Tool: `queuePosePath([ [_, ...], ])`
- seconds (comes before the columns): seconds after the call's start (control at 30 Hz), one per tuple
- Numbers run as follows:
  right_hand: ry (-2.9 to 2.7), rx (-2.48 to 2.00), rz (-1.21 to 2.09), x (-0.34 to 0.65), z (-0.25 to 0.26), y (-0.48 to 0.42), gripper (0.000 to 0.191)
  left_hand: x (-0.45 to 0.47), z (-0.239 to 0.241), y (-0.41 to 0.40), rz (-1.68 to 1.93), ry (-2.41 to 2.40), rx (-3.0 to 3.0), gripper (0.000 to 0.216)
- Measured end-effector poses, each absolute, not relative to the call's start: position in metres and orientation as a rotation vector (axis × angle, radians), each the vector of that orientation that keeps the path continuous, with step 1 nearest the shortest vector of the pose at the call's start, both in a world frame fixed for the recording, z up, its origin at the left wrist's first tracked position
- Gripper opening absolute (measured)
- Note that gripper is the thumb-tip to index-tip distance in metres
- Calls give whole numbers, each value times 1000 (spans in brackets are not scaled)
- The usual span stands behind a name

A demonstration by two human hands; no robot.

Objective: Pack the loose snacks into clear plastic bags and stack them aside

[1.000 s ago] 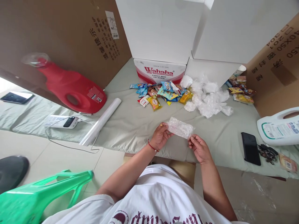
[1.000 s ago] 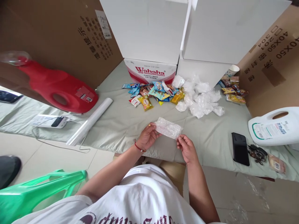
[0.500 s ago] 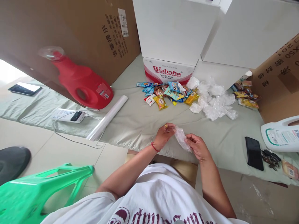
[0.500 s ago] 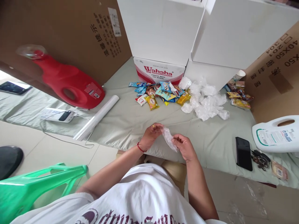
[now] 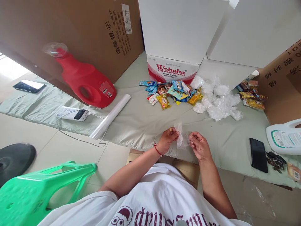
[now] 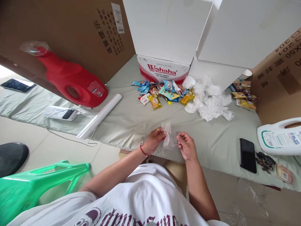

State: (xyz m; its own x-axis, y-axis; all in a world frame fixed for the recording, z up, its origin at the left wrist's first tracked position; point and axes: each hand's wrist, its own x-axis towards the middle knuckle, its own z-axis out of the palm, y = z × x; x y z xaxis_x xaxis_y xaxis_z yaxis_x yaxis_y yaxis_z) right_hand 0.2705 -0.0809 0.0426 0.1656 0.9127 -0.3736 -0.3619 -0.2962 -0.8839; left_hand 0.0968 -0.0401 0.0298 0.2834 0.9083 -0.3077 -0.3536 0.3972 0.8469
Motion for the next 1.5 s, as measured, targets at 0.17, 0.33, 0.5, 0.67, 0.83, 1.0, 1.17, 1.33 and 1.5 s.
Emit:
queuePosePath([
  [0.17, -687, -1326, 1327, 275, 45, -83, 39, 95, 36, -41, 890, 894, 913, 35],
  [0.33, -979, -1465, 1162, 264, 38, -78, 42, 98, 35, -43, 894, 889, 832, 30],
  [0.5, -747, -1435, 1150, 275, 34, -75, 37, 85, 32, -36, 926, 920, 652, 32],
  [0.67, -544, -1346, 1260, 276, 37, -78, 43, 83, 29, -36, 900, 905, 589, 38],
  [0.83, -598, -1325, 1194, 263, 41, -81, 40, 89, 29, -45, 1072, 1145, 704, 35],
  [1.0, -570, -1228, 1257, 253, 44, -80, 36, 99, 32, -54, 847, 927, 567, 47],
  [1.17, -525, -1166, 1368, 241, 42, -79, 30, 114, 35, -51, 832, 797, 430, 40],
  [1.33, -570, -1182, 1312, 246, 35, -80, 26, 109, 34, -42, 945, 846, 494, 37],
  [1.5, -493, -1174, 1257, 269, 27, -80, 23, 93, 32, -36, 1005, 920, 514, 35],
])
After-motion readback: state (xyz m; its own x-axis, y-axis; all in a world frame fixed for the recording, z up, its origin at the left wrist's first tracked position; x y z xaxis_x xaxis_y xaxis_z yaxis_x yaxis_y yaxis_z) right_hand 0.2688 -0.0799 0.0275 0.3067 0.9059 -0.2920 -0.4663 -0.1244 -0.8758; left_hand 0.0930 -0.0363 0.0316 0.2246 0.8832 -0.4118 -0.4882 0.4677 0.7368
